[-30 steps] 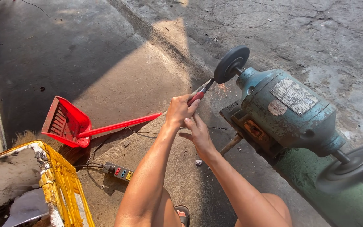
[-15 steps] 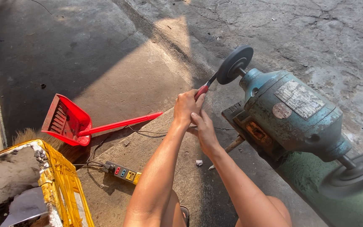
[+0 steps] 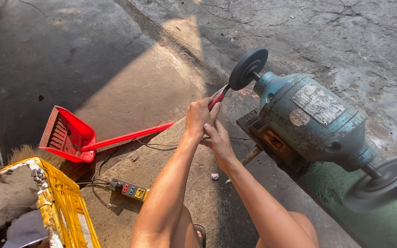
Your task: Trimming and preparing plastic motorcycle fairing panels using a utility knife and a bench grinder.
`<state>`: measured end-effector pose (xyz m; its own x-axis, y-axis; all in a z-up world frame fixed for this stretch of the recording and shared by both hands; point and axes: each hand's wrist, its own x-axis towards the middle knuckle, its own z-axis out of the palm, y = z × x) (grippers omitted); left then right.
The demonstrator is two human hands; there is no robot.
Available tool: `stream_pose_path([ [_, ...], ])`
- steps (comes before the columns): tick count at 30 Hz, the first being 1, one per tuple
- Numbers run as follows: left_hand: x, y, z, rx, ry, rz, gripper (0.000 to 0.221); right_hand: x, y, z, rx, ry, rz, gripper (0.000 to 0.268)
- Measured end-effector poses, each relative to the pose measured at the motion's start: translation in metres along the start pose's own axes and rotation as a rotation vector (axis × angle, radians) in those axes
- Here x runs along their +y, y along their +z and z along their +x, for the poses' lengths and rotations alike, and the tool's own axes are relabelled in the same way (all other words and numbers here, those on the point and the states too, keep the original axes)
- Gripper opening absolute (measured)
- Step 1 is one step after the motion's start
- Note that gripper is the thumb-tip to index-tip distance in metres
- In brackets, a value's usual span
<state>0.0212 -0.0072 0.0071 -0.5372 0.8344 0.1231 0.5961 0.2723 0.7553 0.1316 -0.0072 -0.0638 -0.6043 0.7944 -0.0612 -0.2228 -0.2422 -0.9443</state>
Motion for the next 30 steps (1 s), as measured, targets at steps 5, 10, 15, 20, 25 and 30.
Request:
stream_pose_path([
  [5,-0.011,-0.005,-0.007,-0.019,0.014,0.003,0.033,-0.018,0.02,-0.02,-0.014,0.014,-0.012,0.065],
  [10,-0.017,-0.02,-0.019,-0.019,0.031,-0.036,0.032,-0.025,0.035,-0.035,-0.022,0.006,-0.035,0.072],
  [15,-0.019,-0.041,-0.035,-0.081,0.04,-0.045,0.033,-0.025,0.047,-0.049,0.006,0.052,-0.041,0.073],
  [20,-0.032,-0.011,-0.022,-0.108,0.169,0.123,0.032,-0.018,0.036,-0.027,0.159,0.092,0.11,0.074],
  [25,-0.03,0.016,-0.007,-0.092,0.313,0.277,0.032,-0.004,0.0,0.008,0.309,0.106,0.148,0.067],
  [30,-0.016,0.029,-0.004,-0.05,0.31,0.268,0.03,-0.001,-0.026,0.033,0.449,0.132,0.034,0.056],
])
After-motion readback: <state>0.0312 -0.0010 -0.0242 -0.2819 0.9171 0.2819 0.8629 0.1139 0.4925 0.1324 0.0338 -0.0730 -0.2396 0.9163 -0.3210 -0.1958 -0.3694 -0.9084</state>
